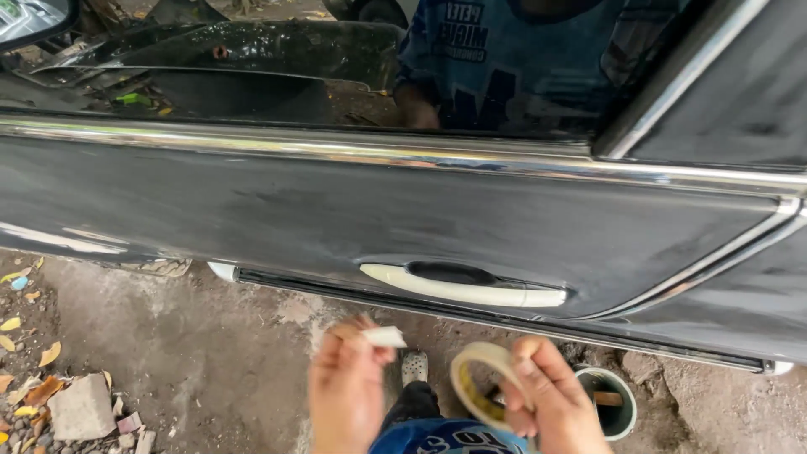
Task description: Masking a car door handle using masking tape and a blade.
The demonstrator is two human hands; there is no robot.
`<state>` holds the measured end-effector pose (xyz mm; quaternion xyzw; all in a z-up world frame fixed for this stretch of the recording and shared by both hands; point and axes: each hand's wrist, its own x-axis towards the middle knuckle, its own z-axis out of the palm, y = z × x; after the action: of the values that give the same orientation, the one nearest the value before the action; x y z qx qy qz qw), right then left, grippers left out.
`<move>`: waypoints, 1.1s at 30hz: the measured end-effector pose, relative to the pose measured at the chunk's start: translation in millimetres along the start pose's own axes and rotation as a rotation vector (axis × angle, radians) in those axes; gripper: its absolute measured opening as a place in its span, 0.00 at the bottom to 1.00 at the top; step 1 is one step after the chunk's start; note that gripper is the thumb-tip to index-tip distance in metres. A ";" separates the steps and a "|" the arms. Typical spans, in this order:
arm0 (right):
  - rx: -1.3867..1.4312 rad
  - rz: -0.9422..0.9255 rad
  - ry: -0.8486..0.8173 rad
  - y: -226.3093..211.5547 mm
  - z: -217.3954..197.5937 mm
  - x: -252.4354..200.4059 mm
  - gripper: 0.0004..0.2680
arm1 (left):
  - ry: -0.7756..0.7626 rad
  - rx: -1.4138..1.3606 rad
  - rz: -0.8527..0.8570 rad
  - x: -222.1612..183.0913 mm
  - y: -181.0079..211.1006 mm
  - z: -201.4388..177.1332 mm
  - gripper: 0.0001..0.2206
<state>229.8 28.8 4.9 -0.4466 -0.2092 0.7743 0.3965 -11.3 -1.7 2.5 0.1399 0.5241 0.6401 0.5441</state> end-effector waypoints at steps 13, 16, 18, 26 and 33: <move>-0.577 0.078 -0.378 -41.5 78.8 10.9 0.31 | -0.424 -0.099 -0.393 65.0 81.7 20.6 0.15; -0.750 0.025 -0.370 -56.0 96.0 15.8 0.33 | -0.442 -0.136 -0.411 67.2 89.8 17.2 0.17; -0.868 -0.005 -0.386 -65.5 106.4 21.6 0.35 | -0.498 -0.173 -0.429 67.5 94.1 15.7 0.19; -0.995 0.127 -0.372 -83.6 127.3 50.8 0.32 | -0.542 -0.235 -0.494 65.0 104.6 13.5 0.22; -1.071 0.237 -0.363 -96.7 147.4 58.6 0.29 | -0.657 -0.354 -0.543 68.0 107.0 8.8 0.24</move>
<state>127.9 138.0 115.4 -0.4654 -0.5853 0.6637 -0.0168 -88.6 75.4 67.7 0.0977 0.2243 0.4758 0.8449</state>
